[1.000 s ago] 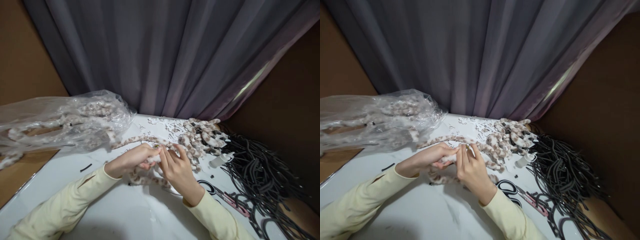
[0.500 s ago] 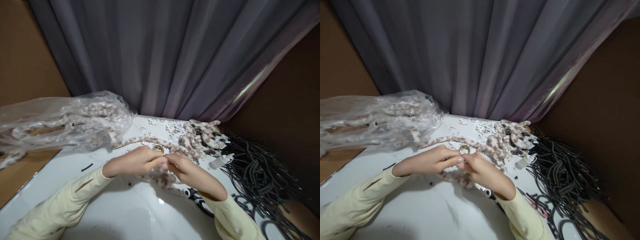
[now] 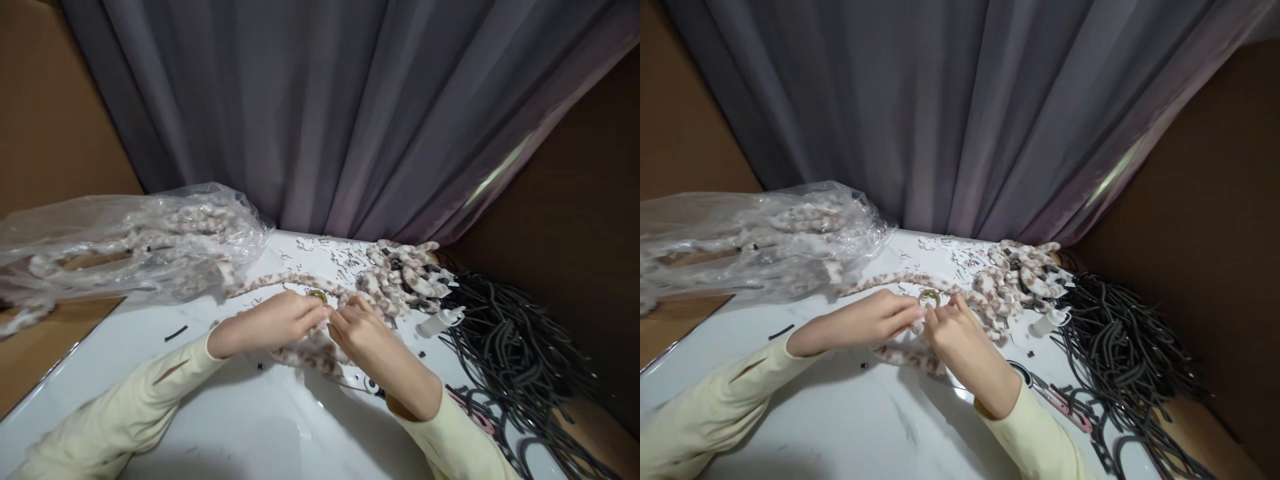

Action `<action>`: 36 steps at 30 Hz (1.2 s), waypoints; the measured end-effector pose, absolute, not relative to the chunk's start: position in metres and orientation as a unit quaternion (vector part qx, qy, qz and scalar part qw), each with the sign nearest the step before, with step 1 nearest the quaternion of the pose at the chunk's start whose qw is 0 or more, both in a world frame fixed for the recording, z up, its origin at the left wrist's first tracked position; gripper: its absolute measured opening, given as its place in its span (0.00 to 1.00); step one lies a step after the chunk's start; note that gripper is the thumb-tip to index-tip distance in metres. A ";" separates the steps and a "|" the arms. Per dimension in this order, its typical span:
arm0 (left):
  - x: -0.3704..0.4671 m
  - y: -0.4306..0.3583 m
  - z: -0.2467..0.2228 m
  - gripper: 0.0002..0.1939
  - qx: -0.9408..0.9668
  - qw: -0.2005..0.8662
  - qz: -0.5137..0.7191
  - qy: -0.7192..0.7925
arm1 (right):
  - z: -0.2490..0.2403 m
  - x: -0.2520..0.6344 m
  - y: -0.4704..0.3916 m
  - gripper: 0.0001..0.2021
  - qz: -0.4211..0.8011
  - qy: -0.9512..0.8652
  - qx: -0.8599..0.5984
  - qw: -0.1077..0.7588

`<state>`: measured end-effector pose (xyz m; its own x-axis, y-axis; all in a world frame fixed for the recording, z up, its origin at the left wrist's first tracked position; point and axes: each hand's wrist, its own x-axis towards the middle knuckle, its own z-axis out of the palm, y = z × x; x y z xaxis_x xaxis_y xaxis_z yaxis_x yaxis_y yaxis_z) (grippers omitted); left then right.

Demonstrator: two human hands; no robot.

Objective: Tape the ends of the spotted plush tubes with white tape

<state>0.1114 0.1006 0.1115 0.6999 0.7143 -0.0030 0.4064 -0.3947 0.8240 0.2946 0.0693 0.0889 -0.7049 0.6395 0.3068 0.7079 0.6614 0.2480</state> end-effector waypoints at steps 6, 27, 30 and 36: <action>0.094 0.065 0.106 0.11 0.856 0.378 0.187 0.300 | 0.092 0.279 0.039 0.06 -0.220 -0.927 -0.302 0.006; 0.029 0.016 0.024 0.10 0.248 0.870 0.318 0.284 | 0.017 0.233 -0.032 0.11 0.210 -0.675 -0.652 0.275; 0.026 0.018 0.021 0.13 0.224 0.877 0.325 0.276 | 0.016 0.237 -0.035 0.15 0.221 -0.666 -0.642 0.308; 0.024 0.018 0.011 0.12 0.220 0.860 0.347 0.302 | 0.015 0.239 -0.037 0.08 0.217 -0.621 -0.617 0.433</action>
